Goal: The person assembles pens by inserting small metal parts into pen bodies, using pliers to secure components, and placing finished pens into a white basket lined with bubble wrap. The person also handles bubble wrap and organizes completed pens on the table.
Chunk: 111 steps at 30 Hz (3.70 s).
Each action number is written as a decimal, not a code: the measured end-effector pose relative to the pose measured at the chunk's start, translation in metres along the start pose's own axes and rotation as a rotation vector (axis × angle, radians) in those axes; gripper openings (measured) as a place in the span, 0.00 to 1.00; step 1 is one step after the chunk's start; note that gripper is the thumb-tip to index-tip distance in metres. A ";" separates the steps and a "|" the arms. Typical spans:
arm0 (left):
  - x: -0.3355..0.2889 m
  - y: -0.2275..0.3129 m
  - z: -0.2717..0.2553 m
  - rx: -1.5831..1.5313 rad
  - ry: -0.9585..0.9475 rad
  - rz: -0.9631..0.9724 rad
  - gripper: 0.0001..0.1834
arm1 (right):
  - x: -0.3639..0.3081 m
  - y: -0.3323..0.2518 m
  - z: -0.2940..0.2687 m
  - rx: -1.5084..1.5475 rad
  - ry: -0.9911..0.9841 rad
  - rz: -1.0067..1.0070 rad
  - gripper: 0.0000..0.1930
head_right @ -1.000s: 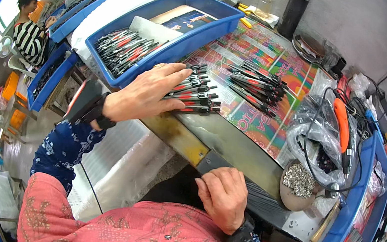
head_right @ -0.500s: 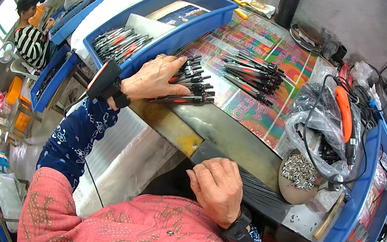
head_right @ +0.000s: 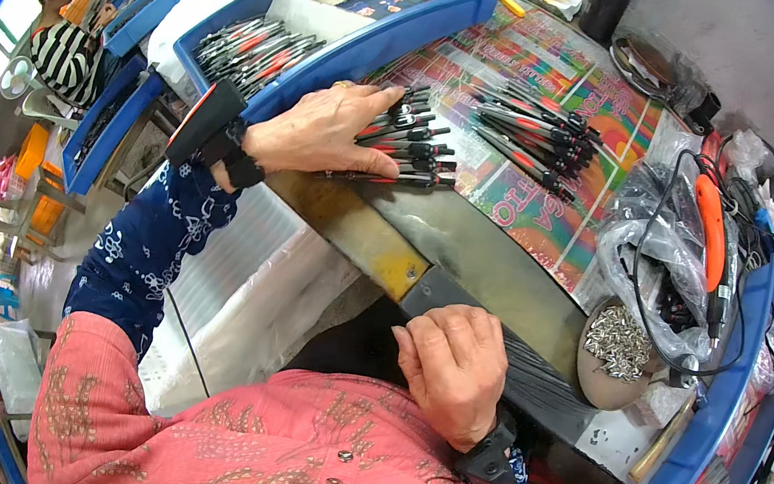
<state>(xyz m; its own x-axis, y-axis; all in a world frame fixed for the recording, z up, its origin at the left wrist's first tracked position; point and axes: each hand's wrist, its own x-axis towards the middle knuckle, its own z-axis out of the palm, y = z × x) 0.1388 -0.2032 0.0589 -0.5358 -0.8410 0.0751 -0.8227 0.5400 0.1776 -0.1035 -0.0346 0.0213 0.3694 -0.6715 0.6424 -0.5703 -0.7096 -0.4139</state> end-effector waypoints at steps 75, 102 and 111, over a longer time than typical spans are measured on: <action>0.033 -0.005 -0.024 0.729 -0.165 0.851 0.20 | -0.002 0.003 0.002 0.039 0.055 -0.021 0.14; 0.027 -0.012 0.006 0.303 -0.052 0.692 0.35 | -0.001 0.002 0.002 -0.028 0.021 -0.055 0.12; 0.030 -0.013 0.007 0.153 -0.066 0.603 0.28 | -0.001 -0.001 0.005 -0.050 0.011 -0.025 0.10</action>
<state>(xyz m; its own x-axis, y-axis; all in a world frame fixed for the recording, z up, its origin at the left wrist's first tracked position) 0.1320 -0.2357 0.0516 -0.9210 -0.3856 0.0563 -0.3871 0.9218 -0.0201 -0.0997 -0.0344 0.0175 0.3761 -0.6513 0.6591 -0.5970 -0.7143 -0.3651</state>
